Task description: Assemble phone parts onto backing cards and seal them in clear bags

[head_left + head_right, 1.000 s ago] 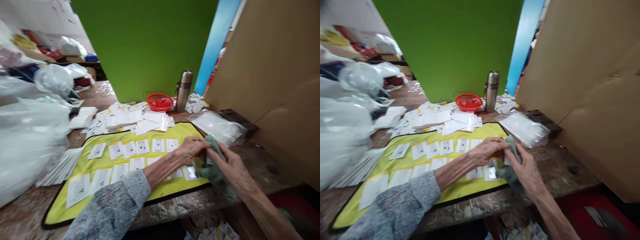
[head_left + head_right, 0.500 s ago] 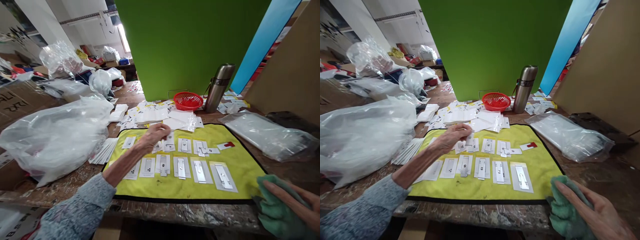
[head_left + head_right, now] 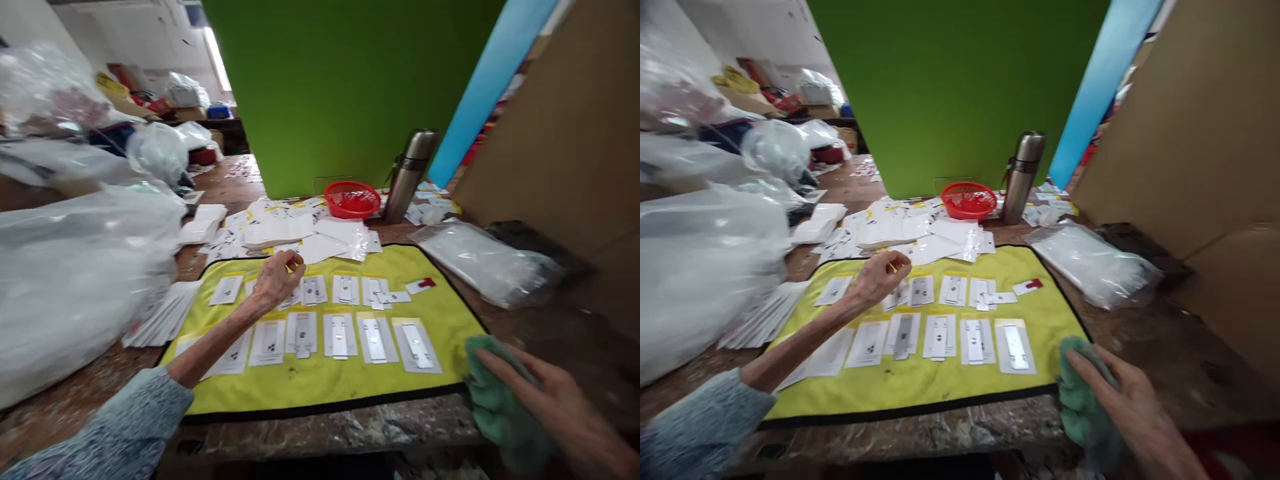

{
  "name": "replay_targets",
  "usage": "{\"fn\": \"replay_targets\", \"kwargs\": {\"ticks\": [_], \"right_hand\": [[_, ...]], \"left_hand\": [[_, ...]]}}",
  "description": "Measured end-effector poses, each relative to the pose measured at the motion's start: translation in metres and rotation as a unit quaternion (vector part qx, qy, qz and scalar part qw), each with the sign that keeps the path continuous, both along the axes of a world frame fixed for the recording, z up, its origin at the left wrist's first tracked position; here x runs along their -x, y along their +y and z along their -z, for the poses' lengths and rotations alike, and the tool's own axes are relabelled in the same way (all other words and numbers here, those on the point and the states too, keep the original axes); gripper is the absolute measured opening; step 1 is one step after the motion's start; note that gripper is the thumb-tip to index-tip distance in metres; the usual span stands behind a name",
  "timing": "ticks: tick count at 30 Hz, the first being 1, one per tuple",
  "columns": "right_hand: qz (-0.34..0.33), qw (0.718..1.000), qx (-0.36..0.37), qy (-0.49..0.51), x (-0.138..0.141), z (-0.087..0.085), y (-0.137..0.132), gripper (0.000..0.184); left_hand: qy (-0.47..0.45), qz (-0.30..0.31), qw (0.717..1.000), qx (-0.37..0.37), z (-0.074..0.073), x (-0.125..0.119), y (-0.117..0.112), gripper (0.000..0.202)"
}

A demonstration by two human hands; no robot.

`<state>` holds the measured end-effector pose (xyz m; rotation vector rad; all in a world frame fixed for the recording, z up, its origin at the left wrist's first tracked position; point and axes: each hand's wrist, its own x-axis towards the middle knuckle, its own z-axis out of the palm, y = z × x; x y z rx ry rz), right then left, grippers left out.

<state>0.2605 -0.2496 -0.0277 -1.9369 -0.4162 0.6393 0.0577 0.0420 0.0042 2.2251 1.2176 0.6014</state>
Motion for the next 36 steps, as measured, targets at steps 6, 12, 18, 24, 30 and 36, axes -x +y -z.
{"fn": "replay_targets", "kwargs": {"ticks": [6,12,18,24,30,36], "right_hand": [[-0.030,0.999,0.013,-0.037,-0.012,0.004,-0.003,0.035],[-0.061,0.998,0.000,-0.021,-0.010,0.004,-0.008,0.033],[-0.073,0.996,-0.011,-0.049,-0.012,0.005,-0.009,0.025],[-0.097,0.991,-0.019,-0.086,-0.013,0.002,-0.007,0.023],[-0.090,0.994,-0.011,-0.067,-0.013,0.007,-0.008,0.025],[-0.084,0.994,-0.027,-0.062,-0.011,0.005,-0.009,0.023]], "left_hand": [[0.057,0.305,0.950,0.038,-0.010,-0.115,-0.047,0.016],[0.220,0.331,0.917,-0.026,0.006,-0.185,-0.080,0.031],[0.256,0.348,0.902,-0.027,0.006,-0.193,-0.082,0.033],[0.263,0.358,0.896,-0.021,0.002,-0.201,-0.086,0.034],[0.197,0.353,0.914,-0.010,0.001,-0.196,-0.090,0.024],[0.087,0.294,0.944,0.119,0.002,-0.202,-0.073,0.013]]}}
